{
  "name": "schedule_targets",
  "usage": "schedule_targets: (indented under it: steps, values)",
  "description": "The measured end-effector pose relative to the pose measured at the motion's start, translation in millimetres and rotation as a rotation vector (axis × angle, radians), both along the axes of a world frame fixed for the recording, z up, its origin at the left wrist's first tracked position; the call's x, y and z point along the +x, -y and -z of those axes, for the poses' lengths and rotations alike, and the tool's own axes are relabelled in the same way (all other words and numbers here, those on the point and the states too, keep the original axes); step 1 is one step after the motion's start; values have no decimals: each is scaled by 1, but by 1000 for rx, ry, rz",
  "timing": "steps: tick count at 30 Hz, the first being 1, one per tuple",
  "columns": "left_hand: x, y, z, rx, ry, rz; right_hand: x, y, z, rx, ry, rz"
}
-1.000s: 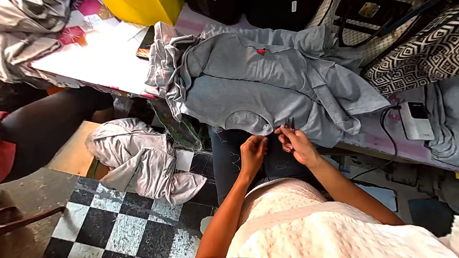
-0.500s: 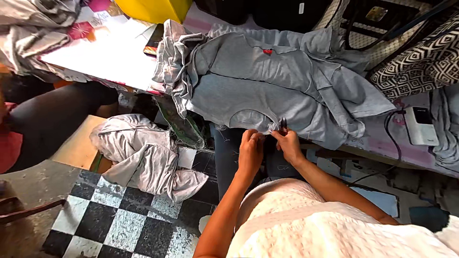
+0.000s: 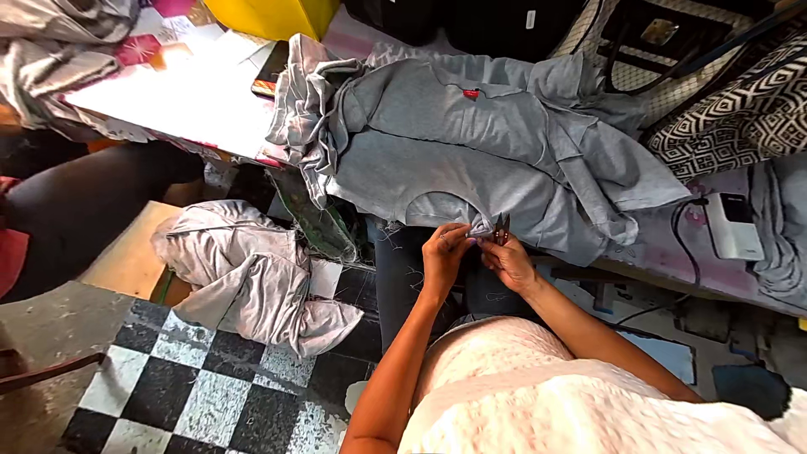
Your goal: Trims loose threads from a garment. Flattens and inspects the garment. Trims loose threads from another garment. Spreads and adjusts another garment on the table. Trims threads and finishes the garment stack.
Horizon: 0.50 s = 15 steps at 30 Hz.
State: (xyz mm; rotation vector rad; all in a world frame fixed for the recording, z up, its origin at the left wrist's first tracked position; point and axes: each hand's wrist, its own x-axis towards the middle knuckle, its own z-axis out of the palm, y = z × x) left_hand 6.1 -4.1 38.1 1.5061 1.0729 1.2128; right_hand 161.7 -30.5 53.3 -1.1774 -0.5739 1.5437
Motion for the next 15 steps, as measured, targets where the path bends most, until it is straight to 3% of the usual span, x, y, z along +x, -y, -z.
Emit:
schedule_targets:
  steps: [4,9,15]
  values:
    - [3,1,9,172,-175,-85,9,-2,-5,5,152,-63]
    - [-5,15,19,48,-218,32,29,3,-38,-80,379,-195]
    - [-7,18,1,17,-137,-74,31,7,-74,-204,235,-371]
